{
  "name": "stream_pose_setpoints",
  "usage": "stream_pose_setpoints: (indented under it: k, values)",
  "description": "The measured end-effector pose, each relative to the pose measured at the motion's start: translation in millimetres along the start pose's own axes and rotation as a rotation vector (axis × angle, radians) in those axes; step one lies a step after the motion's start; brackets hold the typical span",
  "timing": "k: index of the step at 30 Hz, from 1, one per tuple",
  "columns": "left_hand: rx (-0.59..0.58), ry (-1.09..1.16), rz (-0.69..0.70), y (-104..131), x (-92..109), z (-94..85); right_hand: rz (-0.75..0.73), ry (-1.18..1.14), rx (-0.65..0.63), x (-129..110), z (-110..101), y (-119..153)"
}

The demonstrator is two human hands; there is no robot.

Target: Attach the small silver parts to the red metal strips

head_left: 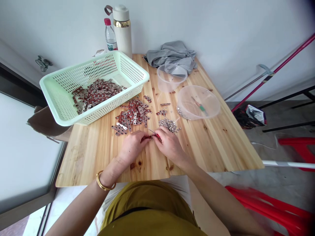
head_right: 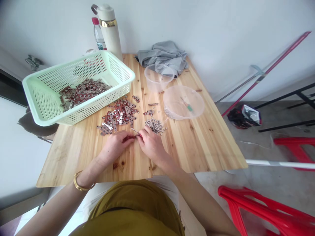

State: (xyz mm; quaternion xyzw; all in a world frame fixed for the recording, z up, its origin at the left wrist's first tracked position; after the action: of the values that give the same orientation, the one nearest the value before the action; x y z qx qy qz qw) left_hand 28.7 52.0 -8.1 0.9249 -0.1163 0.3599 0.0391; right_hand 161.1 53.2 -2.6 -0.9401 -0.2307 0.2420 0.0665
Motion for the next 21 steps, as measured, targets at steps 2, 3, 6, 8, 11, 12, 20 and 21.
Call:
stream_pose_setpoints:
  k: [2, 3, 6, 8, 11, 12, 20, 21]
  values:
    - [0.0, 0.011, 0.007, 0, 0, -0.1, -0.011, 0.006, -0.027, -1, -1, -1]
    - [-0.001, 0.023, 0.013, 0, 0, 0.0, -0.018, 0.016, -0.04, -2, -2, -1]
    - [0.002, 0.06, 0.02, 1, 0, -0.1, -0.061, 0.064, -0.076, -9, -2, 1]
    - [0.009, 0.045, -0.006, 0, -1, -0.7, -0.094, 0.102, -0.088, -14, -2, 4]
    - [0.013, -0.012, -0.055, 0, -2, -1.6, -0.109, 0.097, -0.087, -16, -4, 10]
    - [0.014, -0.022, -0.069, 1, -2, -2.1, -0.099, 0.06, -0.082, -15, -6, 12]
    - [0.004, -0.11, -0.121, 1, 1, -3.2, 0.077, -0.197, 0.03, -7, -18, 34]
    - [0.004, -0.121, -0.12, 0, 2, -3.1, 0.085, -0.192, 0.024, -7, -16, 35]
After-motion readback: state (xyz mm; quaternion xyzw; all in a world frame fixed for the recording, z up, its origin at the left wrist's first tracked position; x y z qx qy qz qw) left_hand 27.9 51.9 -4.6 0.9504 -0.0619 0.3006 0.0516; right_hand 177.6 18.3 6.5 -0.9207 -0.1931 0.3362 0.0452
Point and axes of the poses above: each hand's wrist, its own y-axis away from the middle knuckle, its own z-axis out of the palm, x = y × z, the point moved 7 cm from there along -y, towards the middle knuckle, and after that the axes turned 3 degrees about -z, right-handed, at the moved point
